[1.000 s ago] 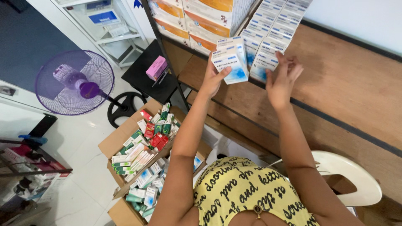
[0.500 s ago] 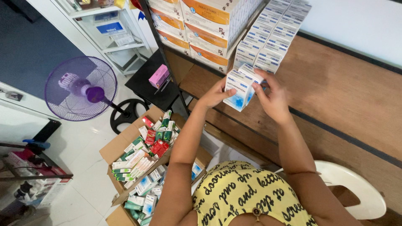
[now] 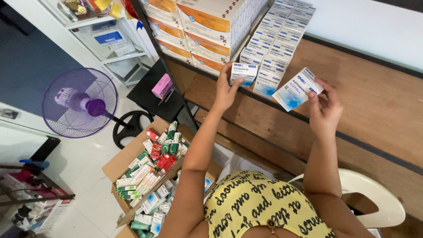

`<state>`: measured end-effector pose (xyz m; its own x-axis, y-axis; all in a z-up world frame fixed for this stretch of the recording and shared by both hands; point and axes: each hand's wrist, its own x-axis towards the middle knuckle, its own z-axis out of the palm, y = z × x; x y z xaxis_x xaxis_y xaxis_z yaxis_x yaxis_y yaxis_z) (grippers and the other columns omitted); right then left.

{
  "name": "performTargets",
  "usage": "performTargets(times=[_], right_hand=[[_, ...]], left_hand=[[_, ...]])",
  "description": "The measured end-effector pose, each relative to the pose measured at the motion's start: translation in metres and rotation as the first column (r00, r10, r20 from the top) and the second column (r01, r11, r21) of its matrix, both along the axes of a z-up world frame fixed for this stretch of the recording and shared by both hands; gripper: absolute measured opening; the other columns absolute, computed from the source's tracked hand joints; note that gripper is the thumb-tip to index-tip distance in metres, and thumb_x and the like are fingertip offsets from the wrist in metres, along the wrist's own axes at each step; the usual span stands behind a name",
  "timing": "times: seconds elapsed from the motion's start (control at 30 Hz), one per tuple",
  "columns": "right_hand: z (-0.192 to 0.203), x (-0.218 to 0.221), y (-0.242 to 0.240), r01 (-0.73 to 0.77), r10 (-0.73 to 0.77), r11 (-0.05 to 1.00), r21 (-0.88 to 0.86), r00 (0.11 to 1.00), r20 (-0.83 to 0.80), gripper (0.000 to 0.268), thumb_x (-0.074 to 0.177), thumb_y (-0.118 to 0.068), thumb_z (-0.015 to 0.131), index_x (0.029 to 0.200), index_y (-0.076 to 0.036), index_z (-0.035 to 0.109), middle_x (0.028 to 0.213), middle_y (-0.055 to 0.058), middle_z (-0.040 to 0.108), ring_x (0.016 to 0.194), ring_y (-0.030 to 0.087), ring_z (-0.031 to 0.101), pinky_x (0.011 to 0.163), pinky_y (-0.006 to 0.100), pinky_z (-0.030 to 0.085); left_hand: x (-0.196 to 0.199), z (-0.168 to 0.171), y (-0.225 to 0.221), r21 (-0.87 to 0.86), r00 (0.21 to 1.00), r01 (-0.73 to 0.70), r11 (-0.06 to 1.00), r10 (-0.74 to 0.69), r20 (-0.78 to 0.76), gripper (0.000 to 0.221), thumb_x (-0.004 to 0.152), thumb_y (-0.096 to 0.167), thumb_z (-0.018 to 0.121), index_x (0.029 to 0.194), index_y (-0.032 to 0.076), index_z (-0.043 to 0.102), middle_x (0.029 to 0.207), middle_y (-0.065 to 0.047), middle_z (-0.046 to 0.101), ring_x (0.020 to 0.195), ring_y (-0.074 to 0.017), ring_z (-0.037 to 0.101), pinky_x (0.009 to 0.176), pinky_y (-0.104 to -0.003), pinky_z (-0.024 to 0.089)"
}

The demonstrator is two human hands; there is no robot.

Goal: The person repeatedly picks small white and blue medicine boxes from a cardboard box on the floor and places them onto a wooden shelf. The person arranges the boxes in neat rows on the shelf, handling them one at a time or in small groups.

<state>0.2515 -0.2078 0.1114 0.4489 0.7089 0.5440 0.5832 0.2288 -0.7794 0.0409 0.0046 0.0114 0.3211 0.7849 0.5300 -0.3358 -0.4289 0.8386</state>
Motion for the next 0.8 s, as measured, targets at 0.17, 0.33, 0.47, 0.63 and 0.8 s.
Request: performTargets(times=[0.17,0.33,0.47,0.63,0.8], right_hand=[[-0.003,0.02,-0.001,0.11,-0.107,0.992,-0.065,0.993,0.057,0.032,0.107,-0.008,0.068,0.135,0.007,0.062,0.134,0.019,0.066,0.109,0.023,0.071,0.08,0.028,0.061],[-0.002,0.062,0.021,0.189,-0.162,0.977,-0.096,0.958,0.238,0.024,0.113,-0.001,0.065,0.137,0.001,0.065,0.134,0.017,0.067,0.097,0.021,0.065,0.076,0.03,0.056],[0.0,0.1,0.059,0.357,-0.301,0.929,-0.102,0.884,0.357,0.029,0.105,-0.001,0.073,0.134,-0.008,0.07,0.114,0.018,0.068,0.088,0.018,0.063,0.07,0.031,0.058],[-0.01,0.138,0.113,0.339,-0.255,0.936,-0.091,0.835,0.487,0.033,0.105,-0.003,0.075,0.135,-0.008,0.064,0.108,0.017,0.069,0.087,0.026,0.063,0.076,0.04,0.053],[-0.024,0.167,0.156,0.4,-0.267,0.89,-0.219,0.847,0.459,0.045,0.092,0.003,0.075,0.133,-0.009,0.061,0.122,0.019,0.059,0.088,0.028,0.067,0.078,0.039,0.058]], left_hand=[[0.014,-0.012,-0.007,0.387,0.843,-0.286,0.877,0.422,-0.334,0.067,0.101,0.029,0.072,0.157,0.011,0.041,0.144,-0.017,0.044,0.128,-0.0333,0.049,0.112,-0.043,0.047],[0.023,-0.017,-0.012,0.341,0.784,-0.389,0.856,0.502,-0.366,0.064,0.105,0.029,0.066,0.162,0.018,0.038,0.151,-0.02,0.039,0.134,-0.0358,0.048,0.113,-0.044,0.047],[0.024,-0.011,-0.029,0.595,0.655,-0.465,0.656,0.707,-0.268,0.058,0.11,0.033,0.064,0.162,0.026,0.041,0.161,-0.019,0.033,0.148,-0.0385,0.035,0.125,-0.056,0.035],[0.047,0.004,-0.032,0.803,0.647,-0.299,0.516,0.728,-0.227,0.079,0.092,0.07,0.059,0.157,0.031,0.038,0.165,-0.009,0.027,0.152,-0.0411,0.018,0.114,-0.077,0.015],[0.058,0.001,-0.018,0.832,0.627,-0.201,0.517,0.721,-0.296,0.084,0.092,0.073,0.056,0.162,0.032,0.034,0.171,-0.003,0.023,0.159,-0.0391,0.014,0.119,-0.081,0.015]])
